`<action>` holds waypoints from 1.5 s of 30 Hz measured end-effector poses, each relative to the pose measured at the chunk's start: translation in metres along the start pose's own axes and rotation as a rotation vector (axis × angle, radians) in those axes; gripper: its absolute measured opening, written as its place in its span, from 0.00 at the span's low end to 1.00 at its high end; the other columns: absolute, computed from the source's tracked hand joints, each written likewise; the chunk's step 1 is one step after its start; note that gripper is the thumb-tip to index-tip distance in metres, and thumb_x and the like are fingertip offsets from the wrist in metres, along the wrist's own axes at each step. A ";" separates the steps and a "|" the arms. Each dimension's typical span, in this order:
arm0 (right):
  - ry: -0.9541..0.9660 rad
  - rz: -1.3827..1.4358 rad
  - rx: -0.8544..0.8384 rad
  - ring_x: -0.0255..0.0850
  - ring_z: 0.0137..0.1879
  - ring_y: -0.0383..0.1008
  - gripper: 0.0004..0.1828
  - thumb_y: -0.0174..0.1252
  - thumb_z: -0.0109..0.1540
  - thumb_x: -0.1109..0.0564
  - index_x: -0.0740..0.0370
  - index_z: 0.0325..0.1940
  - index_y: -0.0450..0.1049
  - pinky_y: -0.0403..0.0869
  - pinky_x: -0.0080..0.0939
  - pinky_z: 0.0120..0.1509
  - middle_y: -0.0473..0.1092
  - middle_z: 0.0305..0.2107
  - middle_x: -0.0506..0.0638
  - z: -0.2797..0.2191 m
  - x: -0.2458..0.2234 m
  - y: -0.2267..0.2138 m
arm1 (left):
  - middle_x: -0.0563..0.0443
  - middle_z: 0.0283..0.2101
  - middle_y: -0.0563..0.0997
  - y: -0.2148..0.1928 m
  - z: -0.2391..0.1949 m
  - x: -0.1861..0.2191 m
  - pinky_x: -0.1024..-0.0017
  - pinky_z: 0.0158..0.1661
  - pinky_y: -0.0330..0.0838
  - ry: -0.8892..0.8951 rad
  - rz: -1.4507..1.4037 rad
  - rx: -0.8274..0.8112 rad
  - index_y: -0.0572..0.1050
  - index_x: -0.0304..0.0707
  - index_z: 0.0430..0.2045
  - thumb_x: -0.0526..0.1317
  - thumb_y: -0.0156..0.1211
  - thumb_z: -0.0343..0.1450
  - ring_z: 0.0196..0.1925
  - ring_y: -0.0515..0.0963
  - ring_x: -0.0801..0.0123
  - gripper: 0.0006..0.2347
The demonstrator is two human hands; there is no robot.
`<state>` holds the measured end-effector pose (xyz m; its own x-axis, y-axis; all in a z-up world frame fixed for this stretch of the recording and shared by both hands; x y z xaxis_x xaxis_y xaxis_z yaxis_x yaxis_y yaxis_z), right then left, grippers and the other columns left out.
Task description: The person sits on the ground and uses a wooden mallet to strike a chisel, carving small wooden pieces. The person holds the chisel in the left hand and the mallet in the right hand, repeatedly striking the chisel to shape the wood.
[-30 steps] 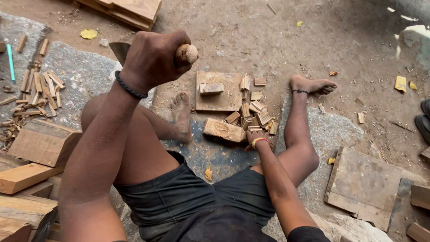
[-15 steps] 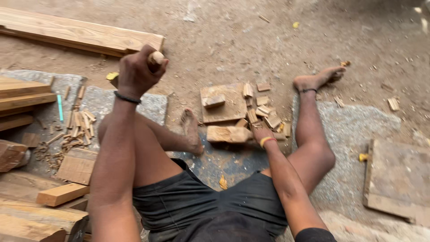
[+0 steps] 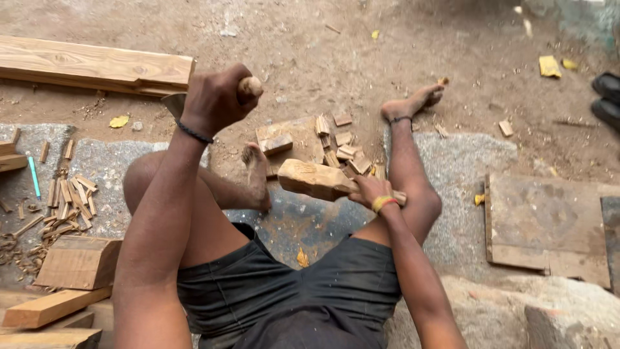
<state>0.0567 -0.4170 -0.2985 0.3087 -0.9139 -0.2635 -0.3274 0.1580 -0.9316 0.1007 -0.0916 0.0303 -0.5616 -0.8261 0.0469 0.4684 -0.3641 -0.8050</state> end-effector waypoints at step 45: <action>0.671 0.874 0.117 0.39 0.25 0.76 0.25 0.72 0.53 0.44 0.69 0.38 0.75 0.75 0.41 0.30 0.75 0.23 0.52 -0.170 0.151 0.006 | 0.52 0.31 0.83 0.176 0.033 -0.044 0.74 0.35 0.84 -0.398 -0.792 0.254 0.73 0.41 0.40 0.40 0.74 0.72 0.34 0.85 0.73 0.12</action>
<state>-0.0510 -0.6175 -0.3012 -0.5459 -0.4822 -0.6852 -0.0992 0.8493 -0.5186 0.2306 -0.1332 -0.0937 -0.5282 -0.3655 0.7664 0.2095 -0.9308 -0.2995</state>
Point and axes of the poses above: each hand's wrist, its own z-axis towards the middle knuckle, its own y-axis out of the palm, x = y × z, the point moved 10 cm from there along z, towards the middle knuckle
